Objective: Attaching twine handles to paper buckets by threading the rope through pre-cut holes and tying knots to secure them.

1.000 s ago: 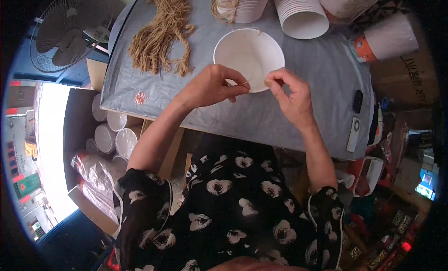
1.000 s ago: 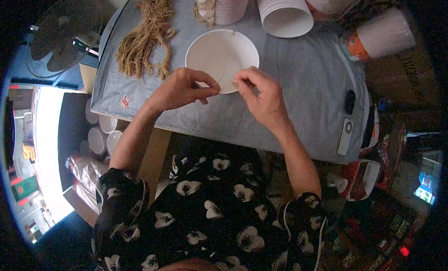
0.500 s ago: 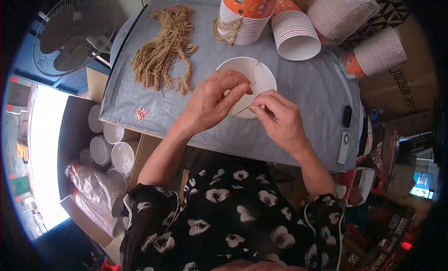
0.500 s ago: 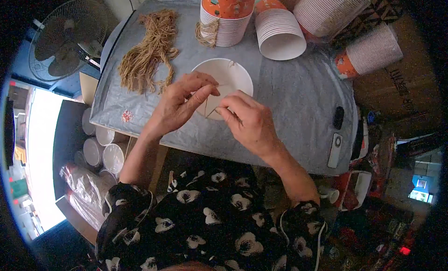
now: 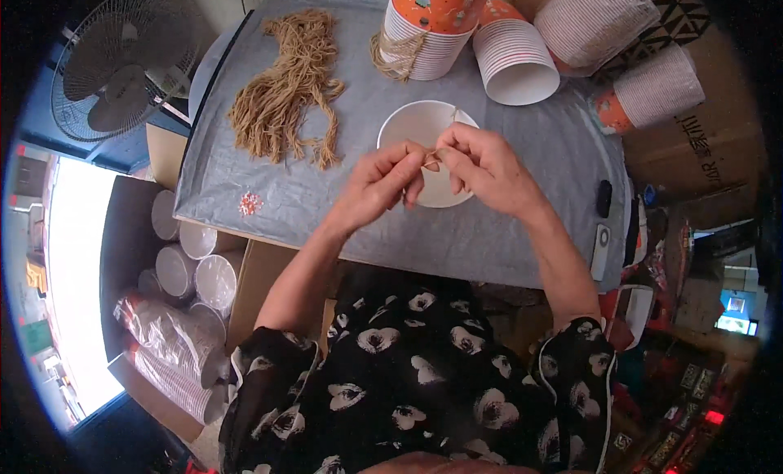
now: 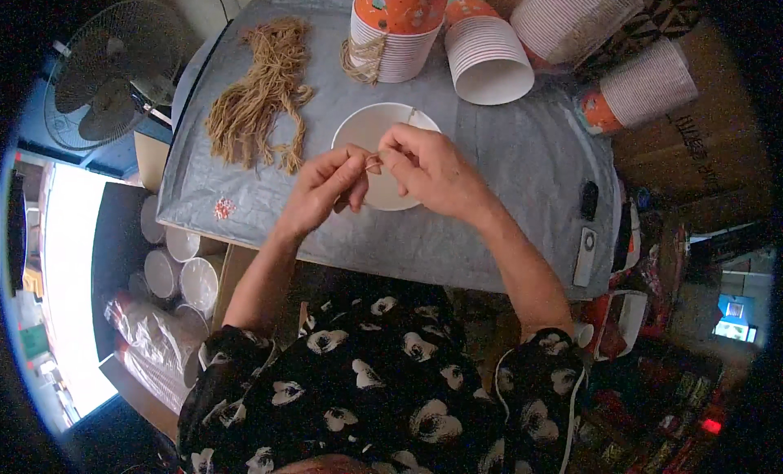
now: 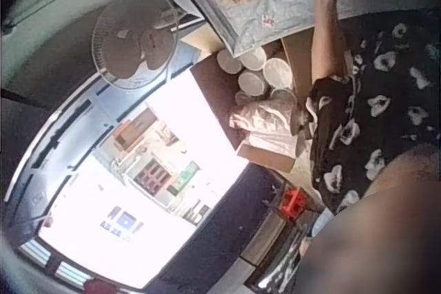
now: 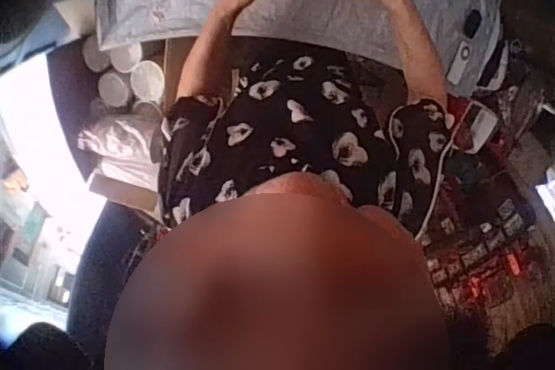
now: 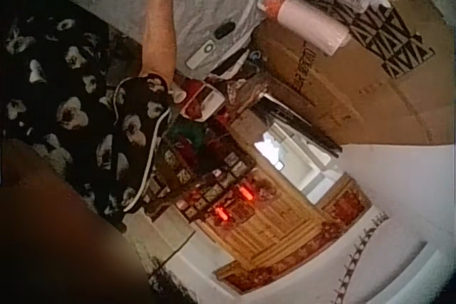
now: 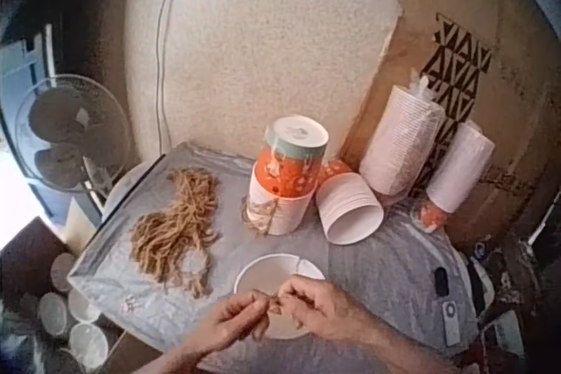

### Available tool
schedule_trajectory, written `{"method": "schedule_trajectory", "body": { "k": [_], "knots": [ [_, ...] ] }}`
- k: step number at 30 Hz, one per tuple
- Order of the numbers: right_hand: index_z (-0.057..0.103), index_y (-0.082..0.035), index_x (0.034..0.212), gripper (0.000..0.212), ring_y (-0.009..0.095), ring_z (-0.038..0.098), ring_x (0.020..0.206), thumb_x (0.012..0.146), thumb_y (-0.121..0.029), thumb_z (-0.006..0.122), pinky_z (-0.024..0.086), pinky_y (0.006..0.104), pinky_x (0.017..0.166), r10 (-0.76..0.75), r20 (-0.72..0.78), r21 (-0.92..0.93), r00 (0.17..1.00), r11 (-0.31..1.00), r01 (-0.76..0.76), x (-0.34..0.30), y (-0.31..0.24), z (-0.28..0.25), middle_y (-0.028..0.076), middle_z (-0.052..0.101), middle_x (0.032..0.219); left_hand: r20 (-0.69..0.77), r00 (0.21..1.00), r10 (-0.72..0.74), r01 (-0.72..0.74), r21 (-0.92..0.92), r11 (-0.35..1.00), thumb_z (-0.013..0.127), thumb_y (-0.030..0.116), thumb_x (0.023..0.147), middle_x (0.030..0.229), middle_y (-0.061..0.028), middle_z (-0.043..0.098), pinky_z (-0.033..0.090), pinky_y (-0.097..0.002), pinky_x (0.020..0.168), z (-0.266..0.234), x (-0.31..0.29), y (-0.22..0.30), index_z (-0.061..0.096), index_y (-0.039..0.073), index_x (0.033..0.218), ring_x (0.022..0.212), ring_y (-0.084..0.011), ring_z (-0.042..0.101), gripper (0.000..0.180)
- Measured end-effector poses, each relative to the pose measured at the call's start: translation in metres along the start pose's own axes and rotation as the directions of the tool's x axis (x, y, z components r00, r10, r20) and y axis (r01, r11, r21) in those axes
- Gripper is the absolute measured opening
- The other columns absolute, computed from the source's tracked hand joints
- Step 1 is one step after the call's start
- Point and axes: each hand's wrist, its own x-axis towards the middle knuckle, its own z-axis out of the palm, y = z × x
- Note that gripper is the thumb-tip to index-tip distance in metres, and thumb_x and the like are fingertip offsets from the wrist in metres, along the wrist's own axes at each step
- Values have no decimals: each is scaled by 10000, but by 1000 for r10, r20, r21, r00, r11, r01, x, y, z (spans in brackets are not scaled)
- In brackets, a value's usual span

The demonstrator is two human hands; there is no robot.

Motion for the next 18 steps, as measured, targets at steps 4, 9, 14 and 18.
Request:
{"method": "schedule_trajectory", "body": {
  "k": [4,9,14,18],
  "knots": [
    [555,-13,915,128,67,552,624,986,-113,519,487,251,566,-5,-75,-38,997,999,2,-6,5,-4,23,631,785,124,991,-60,58,18,998,462,344,1068,674,45,539,389,-200,535,-24,29,2,660,58,1057,591,-37,484,348],
    [548,-15,900,127,61,547,614,981,-104,510,472,239,547,-9,-193,20,981,1000,13,-7,-2,-19,37,652,813,137,986,-92,76,121,990,418,385,1076,714,52,561,369,-202,540,-17,55,8,655,83,1050,615,-30,494,385],
    [579,-32,941,140,30,531,619,1003,-134,507,456,202,563,18,-141,114,990,993,-2,-11,7,-34,16,646,831,229,955,-190,120,290,949,444,406,1064,755,34,602,409,-200,567,-16,65,15,661,68,1064,673,-50,564,401],
    [592,-34,943,127,30,539,646,996,-133,534,459,196,592,-33,-140,89,990,995,45,-9,6,-39,-5,623,813,288,935,-208,150,210,966,445,402,1064,794,26,623,468,-217,579,-14,67,20,664,71,1019,706,-54,588,400]
  ]
}}
